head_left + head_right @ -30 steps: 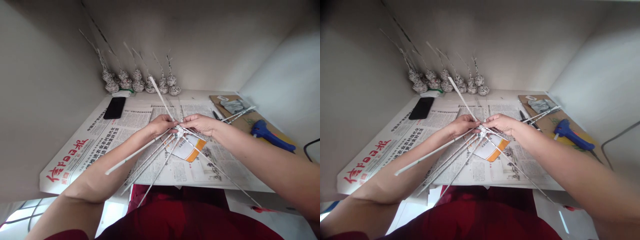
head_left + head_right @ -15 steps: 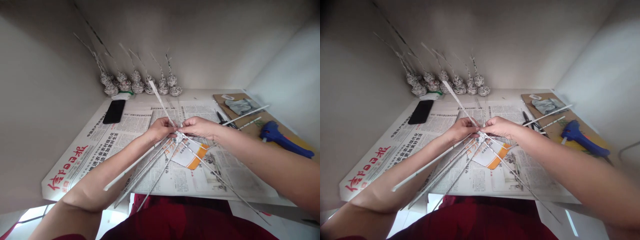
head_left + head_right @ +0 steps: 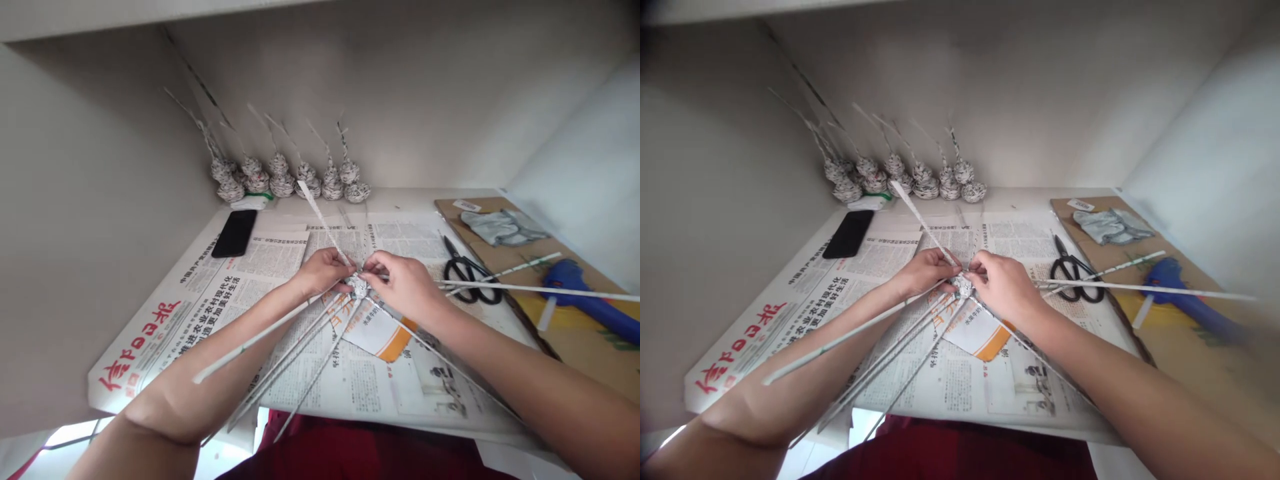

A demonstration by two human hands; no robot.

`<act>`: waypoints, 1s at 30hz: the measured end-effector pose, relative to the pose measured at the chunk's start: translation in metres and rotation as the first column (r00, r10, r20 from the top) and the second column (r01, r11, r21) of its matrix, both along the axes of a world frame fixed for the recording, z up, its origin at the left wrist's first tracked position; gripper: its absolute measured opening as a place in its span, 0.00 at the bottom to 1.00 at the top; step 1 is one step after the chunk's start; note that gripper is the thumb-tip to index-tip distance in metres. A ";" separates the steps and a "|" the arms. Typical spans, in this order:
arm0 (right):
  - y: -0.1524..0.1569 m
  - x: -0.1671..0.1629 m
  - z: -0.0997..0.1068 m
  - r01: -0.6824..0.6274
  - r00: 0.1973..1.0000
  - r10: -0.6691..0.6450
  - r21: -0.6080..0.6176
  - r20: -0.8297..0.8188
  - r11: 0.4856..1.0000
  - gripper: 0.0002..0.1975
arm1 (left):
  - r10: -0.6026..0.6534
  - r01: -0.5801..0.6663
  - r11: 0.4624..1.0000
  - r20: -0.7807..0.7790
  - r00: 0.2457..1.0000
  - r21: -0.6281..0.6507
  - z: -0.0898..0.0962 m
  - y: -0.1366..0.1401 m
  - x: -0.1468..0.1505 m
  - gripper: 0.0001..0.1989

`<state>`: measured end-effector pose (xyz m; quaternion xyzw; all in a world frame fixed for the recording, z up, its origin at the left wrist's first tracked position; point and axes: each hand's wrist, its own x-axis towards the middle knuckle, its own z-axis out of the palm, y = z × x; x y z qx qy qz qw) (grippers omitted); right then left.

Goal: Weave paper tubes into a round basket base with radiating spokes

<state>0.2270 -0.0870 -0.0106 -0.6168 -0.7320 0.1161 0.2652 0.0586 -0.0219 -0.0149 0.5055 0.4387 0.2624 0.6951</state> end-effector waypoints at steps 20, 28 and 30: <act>-0.017 -0.019 -0.006 -0.230 0.795 0.048 0.227 0.604 0.946 0.09 | 0.090 -0.090 0.996 0.038 0.995 0.005 -0.009 0.000 0.003 0.08; -0.029 -0.011 -0.018 -0.166 0.864 0.048 0.194 0.502 0.967 0.28 | 0.128 -0.127 0.992 0.072 0.989 -0.015 -0.006 -0.002 0.005 0.09; -0.031 -0.010 -0.017 -0.155 0.898 0.071 0.159 0.435 0.975 0.29 | 0.141 -0.140 0.990 0.072 0.987 -0.017 -0.006 -0.002 0.005 0.09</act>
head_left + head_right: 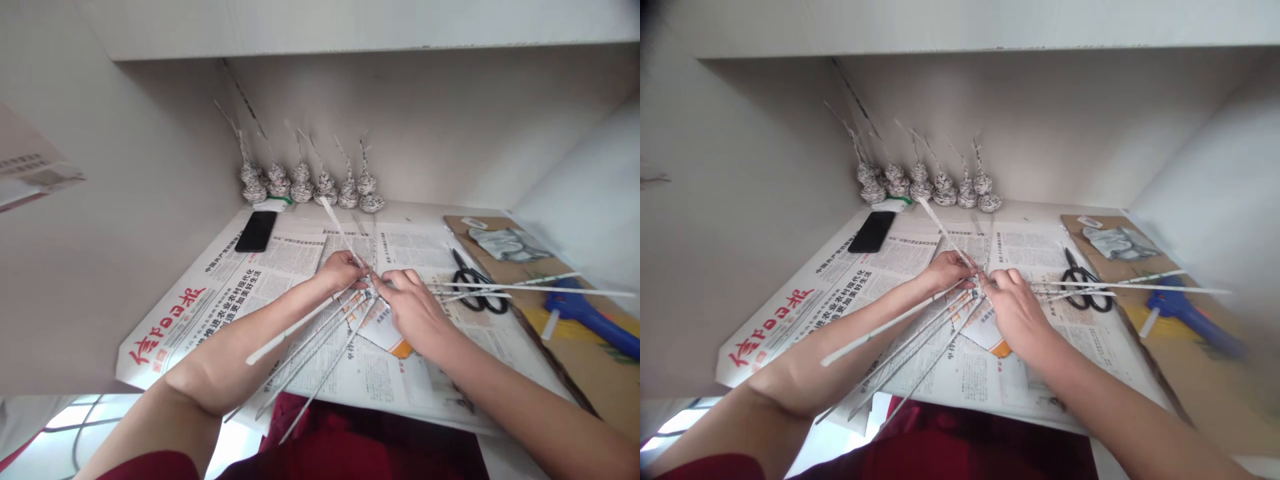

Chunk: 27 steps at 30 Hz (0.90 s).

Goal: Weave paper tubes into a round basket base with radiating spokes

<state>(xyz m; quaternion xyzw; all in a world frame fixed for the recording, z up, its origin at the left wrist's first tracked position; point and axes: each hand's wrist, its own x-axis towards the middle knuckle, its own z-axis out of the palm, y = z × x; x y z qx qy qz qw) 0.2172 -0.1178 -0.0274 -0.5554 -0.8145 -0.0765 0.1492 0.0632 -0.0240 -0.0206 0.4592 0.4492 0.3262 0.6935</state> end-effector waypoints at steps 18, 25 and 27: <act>-0.011 -0.003 0.025 0.306 0.852 -0.325 -0.114 -0.410 0.945 0.13 | 0.000 -0.003 0.990 0.021 1.000 0.141 0.021 -0.007 -0.006 0.18; 0.004 -0.015 0.021 0.191 0.605 -0.327 -0.266 -0.726 0.945 0.18 | 0.009 -0.027 0.982 0.094 0.996 0.188 0.022 -0.007 -0.007 0.17; 0.008 -0.018 0.017 0.110 0.439 -0.313 -0.296 -0.842 0.949 0.15 | -0.022 0.004 0.990 0.126 0.992 0.143 0.020 -0.006 -0.007 0.15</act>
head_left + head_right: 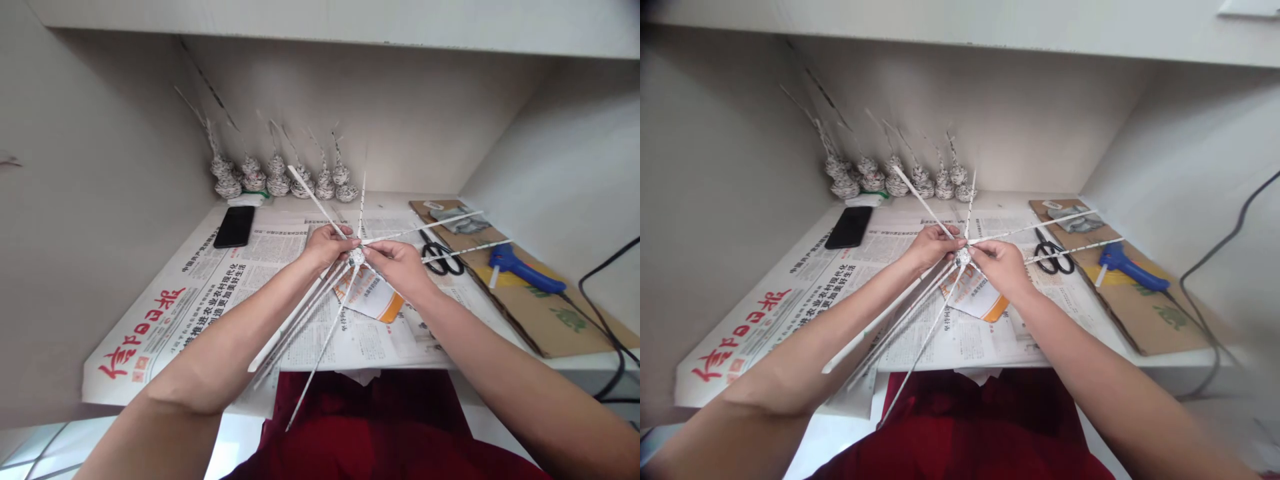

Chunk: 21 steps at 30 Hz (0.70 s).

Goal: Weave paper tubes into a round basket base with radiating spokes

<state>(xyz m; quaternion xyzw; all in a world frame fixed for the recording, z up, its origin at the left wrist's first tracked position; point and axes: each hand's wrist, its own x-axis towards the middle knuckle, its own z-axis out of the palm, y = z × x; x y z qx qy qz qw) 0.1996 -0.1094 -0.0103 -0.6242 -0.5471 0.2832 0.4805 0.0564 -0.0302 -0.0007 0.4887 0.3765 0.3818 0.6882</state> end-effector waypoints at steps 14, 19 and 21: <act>0.003 0.009 -0.004 -0.011 0.987 0.013 -0.012 0.163 1.000 0.09 | -0.196 0.198 0.973 0.025 0.980 -0.118 -0.002 0.001 -0.005 0.11; 0.002 0.011 -0.006 -0.001 0.930 -0.010 0.030 0.367 1.000 0.08 | -0.120 0.113 0.989 -0.075 0.990 -0.091 -0.003 0.000 -0.003 0.11; 0.000 0.010 -0.005 0.023 0.853 -0.067 0.091 0.518 0.996 0.07 | -0.091 0.082 0.993 -0.113 0.989 -0.080 -0.004 0.000 -0.002 0.10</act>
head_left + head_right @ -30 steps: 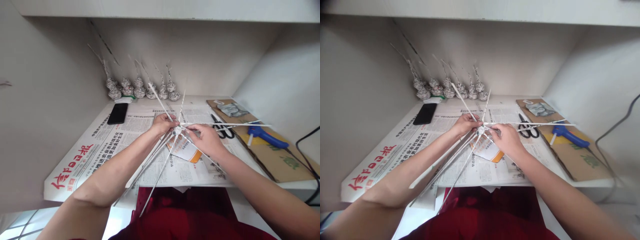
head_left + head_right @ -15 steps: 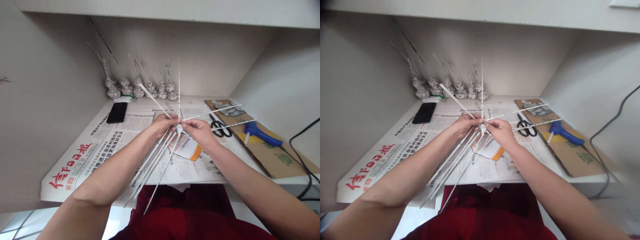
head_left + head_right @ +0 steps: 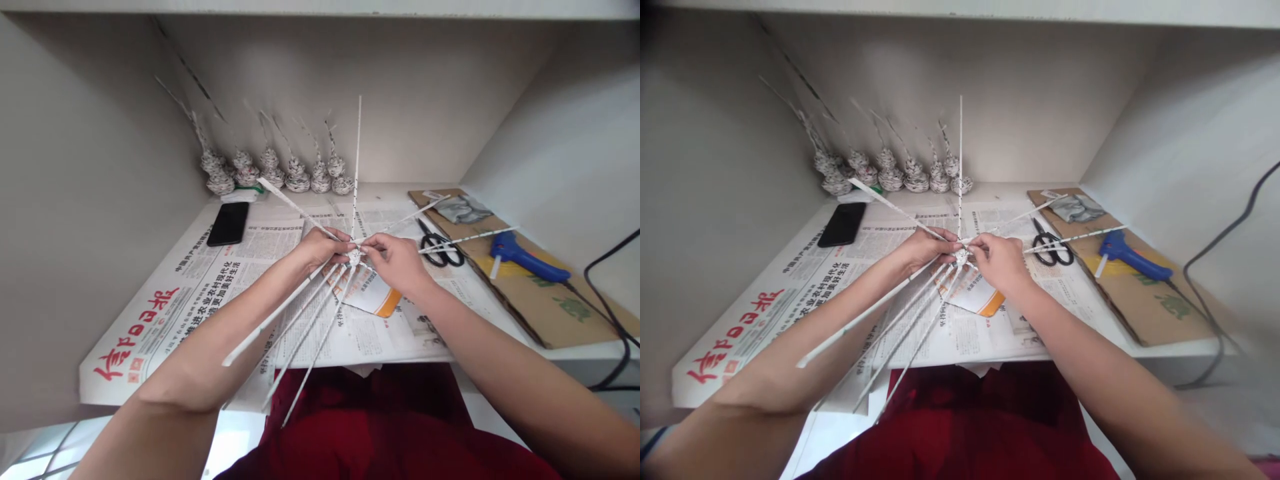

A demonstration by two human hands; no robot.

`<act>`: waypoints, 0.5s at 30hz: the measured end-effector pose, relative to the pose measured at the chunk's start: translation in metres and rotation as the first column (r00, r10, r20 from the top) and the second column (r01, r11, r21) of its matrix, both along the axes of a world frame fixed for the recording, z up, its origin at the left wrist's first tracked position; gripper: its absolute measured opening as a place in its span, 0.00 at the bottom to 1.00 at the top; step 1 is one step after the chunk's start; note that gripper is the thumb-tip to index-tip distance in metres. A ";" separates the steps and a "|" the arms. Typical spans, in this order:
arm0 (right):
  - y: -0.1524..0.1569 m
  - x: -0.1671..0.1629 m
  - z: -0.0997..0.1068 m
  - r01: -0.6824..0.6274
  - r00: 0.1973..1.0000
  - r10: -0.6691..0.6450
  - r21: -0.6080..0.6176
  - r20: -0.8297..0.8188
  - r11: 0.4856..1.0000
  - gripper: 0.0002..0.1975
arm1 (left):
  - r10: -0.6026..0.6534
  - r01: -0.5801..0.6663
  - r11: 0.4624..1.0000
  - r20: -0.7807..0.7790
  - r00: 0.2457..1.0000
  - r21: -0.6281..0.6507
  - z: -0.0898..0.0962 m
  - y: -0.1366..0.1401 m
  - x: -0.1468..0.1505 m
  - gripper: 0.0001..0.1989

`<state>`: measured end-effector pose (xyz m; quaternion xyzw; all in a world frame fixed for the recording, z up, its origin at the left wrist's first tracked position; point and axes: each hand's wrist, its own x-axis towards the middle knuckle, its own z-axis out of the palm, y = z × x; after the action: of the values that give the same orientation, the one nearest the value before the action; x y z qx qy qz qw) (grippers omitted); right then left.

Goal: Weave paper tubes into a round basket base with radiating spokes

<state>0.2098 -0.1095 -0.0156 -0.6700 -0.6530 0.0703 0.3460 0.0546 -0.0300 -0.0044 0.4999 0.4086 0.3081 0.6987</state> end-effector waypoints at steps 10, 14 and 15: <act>-0.013 0.002 0.010 0.016 0.964 -0.069 0.202 0.259 0.979 0.08 | 0.116 -0.108 0.989 -0.073 0.991 0.101 -0.001 0.005 0.004 0.08; -0.013 -0.004 0.005 0.022 0.996 -0.021 0.002 -0.082 1.000 0.11 | 0.133 -0.130 0.985 -0.020 0.991 0.110 0.001 0.006 0.002 0.08; -0.012 -0.006 0.003 0.009 0.976 -0.020 -0.050 -0.216 0.999 0.11 | 0.137 -0.136 0.985 -0.002 0.991 0.104 0.002 0.006 0.002 0.08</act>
<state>0.2038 -0.1214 -0.0126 -0.6714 -0.6046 0.1564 0.3990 0.0567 -0.0240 -0.0020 0.5075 0.4285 0.3739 0.6473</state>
